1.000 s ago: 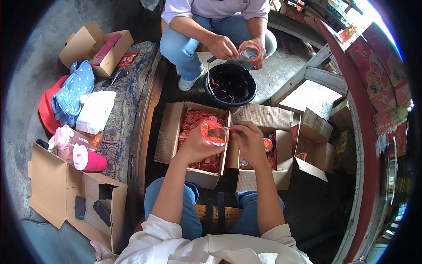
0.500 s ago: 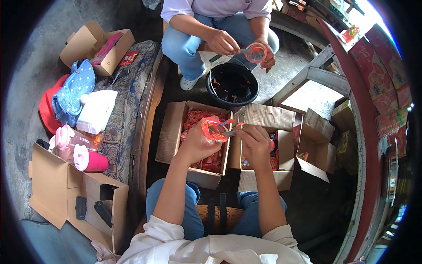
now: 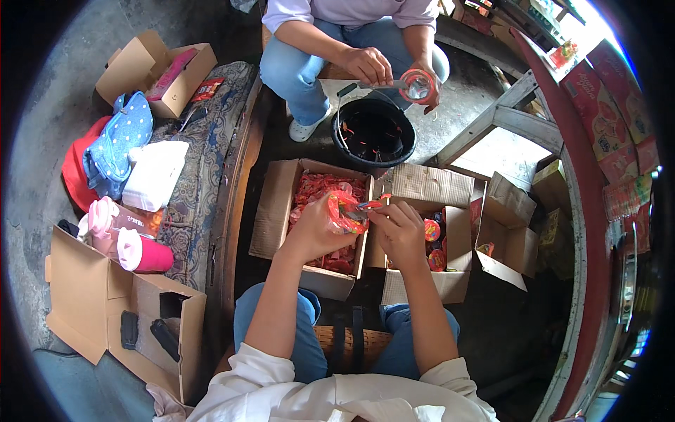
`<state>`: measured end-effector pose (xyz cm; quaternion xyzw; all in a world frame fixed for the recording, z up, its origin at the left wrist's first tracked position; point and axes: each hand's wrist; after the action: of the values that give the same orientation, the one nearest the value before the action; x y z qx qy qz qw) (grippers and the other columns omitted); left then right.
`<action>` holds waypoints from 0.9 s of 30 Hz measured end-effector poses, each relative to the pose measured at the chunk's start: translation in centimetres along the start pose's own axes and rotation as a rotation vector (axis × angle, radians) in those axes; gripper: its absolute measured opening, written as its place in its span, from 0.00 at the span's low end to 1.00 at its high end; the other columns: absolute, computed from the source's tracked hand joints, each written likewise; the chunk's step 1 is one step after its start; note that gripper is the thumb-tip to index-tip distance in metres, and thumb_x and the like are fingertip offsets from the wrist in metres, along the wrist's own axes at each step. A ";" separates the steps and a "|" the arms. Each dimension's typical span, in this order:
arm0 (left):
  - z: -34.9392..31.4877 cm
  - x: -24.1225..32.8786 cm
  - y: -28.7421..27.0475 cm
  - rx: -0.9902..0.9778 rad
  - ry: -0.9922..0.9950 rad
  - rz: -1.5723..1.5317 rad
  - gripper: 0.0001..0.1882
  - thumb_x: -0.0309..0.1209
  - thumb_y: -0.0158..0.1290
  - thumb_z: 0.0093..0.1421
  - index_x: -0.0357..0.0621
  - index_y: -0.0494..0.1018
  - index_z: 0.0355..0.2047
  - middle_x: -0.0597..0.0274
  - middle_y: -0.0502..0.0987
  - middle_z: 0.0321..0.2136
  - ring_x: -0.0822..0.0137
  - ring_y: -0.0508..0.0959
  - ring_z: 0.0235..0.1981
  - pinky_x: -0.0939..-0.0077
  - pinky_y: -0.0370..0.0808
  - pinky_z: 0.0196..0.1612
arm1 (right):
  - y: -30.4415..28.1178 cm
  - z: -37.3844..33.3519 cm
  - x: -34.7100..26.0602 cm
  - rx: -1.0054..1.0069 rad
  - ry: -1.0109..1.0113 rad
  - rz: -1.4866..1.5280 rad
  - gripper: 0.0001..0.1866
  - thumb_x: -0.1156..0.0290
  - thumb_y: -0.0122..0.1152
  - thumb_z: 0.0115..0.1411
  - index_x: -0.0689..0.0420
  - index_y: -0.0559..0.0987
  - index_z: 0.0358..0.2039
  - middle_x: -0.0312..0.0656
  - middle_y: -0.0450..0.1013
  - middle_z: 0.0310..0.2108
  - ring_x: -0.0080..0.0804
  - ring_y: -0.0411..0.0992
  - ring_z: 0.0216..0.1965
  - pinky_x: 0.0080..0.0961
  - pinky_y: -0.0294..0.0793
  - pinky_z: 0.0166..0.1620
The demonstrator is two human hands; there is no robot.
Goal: The person assembles food container lids by hand, taking plastic rings and snapping them onto round containers one at a time before placing the finished lids into boxes.
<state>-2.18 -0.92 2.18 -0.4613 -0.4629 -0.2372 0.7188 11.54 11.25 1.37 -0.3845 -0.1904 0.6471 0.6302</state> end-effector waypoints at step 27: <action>-0.1 -0.5 -0.1 -0.271 -0.148 -0.503 0.19 0.27 0.60 0.42 0.42 0.72 0.37 0.66 0.76 0.33 0.76 0.73 0.35 0.77 0.71 0.41 | 0.2 -0.3 0.8 0.030 0.437 0.670 0.11 0.86 0.60 0.45 0.59 0.79 0.30 0.39 0.75 0.26 0.27 0.74 0.26 0.21 0.72 0.30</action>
<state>-2.47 -1.10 1.74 -0.4399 -0.5780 -0.4331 0.5337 11.76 11.89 0.83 -0.5445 0.0937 0.7225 0.4155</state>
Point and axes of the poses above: each hand's wrist, its own z-axis towards the middle knuckle, its own y-axis out of the palm, x = y × z
